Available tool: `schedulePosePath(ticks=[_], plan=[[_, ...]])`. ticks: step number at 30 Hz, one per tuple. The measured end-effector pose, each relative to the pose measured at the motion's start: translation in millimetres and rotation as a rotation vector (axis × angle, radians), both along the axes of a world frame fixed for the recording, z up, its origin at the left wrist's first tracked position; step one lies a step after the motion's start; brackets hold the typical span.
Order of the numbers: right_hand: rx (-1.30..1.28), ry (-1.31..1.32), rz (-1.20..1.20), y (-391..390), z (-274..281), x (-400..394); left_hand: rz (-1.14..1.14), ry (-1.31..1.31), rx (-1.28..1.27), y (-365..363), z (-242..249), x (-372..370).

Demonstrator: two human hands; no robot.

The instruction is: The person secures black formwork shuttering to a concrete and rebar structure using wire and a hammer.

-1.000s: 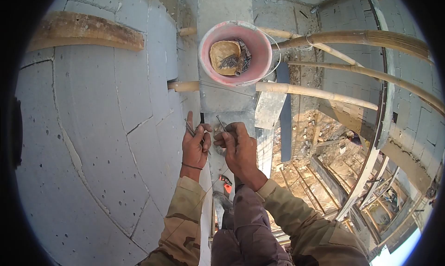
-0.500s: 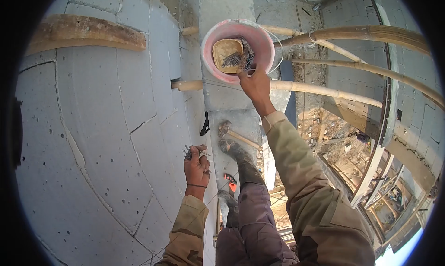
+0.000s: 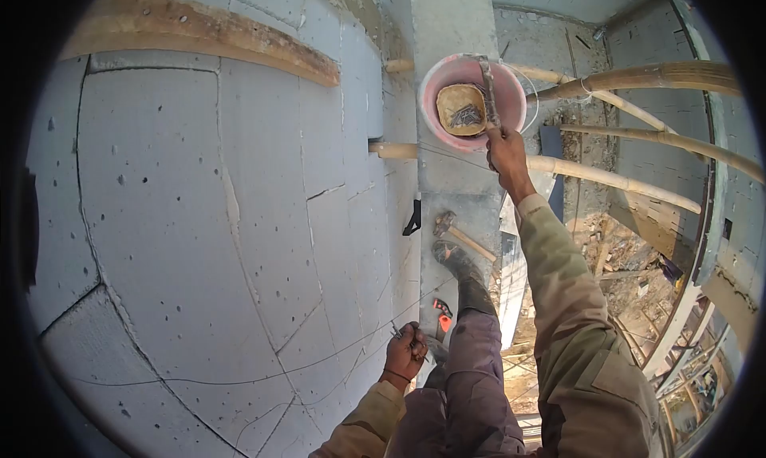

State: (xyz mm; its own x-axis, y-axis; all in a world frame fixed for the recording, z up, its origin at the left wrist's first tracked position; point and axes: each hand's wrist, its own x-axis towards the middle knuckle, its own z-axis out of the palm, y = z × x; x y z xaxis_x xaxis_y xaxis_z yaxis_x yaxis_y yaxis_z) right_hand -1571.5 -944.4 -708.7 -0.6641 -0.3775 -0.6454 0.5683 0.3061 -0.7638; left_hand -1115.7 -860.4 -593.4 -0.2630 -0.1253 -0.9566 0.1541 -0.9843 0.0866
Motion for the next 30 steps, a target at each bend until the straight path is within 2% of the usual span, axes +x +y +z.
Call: schedulePosePath(ticks=[4,6,8,9,10,11,13,15,16,17,19,23,25,27,29,30], plan=[[-0.177,0.215,0.067,71.6,133.9,83.1,-0.04,-0.078,-0.068,11.1,41.9,6.6],[-0.251,0.116,0.118,106.3,179.0,115.2,-0.111,-0.107,-0.156,12.7,56.8,13.5],[-0.185,0.207,0.185,125.5,212.2,136.3,-0.201,-0.182,-0.265,6.9,84.7,9.8],[-0.112,0.303,0.123,134.6,219.4,148.2,-0.25,-0.221,-0.311,6.3,99.7,6.7],[-0.034,0.474,0.159,141.9,233.3,158.6,-0.24,-0.193,-0.341,7.5,108.0,9.4],[-0.083,0.548,0.187,142.8,261.5,170.3,-0.301,-0.237,-0.376,9.6,112.9,16.5],[-0.174,0.351,0.199,152.2,295.1,195.6,-0.359,-0.25,-0.43,14.5,131.9,22.3],[-0.293,0.178,0.182,150.1,331.0,226.7,-0.512,-0.281,-0.537,24.6,160.4,30.0],[-0.359,0.137,0.159,147.1,342.7,243.4,-0.514,-0.279,-0.559,30.7,175.9,32.3],[-0.418,0.14,0.176,142.3,364.1,256.2,-0.508,-0.25,-0.575,36.6,193.4,34.1],[-0.504,0.17,0.176,126.8,415.3,280.4,-0.609,-0.221,-0.821,47.6,230.1,41.0],[-0.598,0.357,0.167,82.2,483.5,294.0,-0.663,-0.144,-0.95,58.3,313.0,52.0],[-0.665,0.441,0.168,57.5,518.0,276.3,-0.556,-0.101,-1.001,60.0,352.6,55.1],[-0.729,0.527,0.141,44.9,559.4,257.8,-0.552,-0.206,-1.125,52.6,372.6,55.2],[-0.777,0.573,0.108,36.0,602.4,246.1,-0.422,-0.249,-1.219,34.1,378.0,41.1],[-0.877,0.622,-0.032,30.2,622.9,244.3,-0.415,-0.244,-1.225,19.3,379.8,29.5]])
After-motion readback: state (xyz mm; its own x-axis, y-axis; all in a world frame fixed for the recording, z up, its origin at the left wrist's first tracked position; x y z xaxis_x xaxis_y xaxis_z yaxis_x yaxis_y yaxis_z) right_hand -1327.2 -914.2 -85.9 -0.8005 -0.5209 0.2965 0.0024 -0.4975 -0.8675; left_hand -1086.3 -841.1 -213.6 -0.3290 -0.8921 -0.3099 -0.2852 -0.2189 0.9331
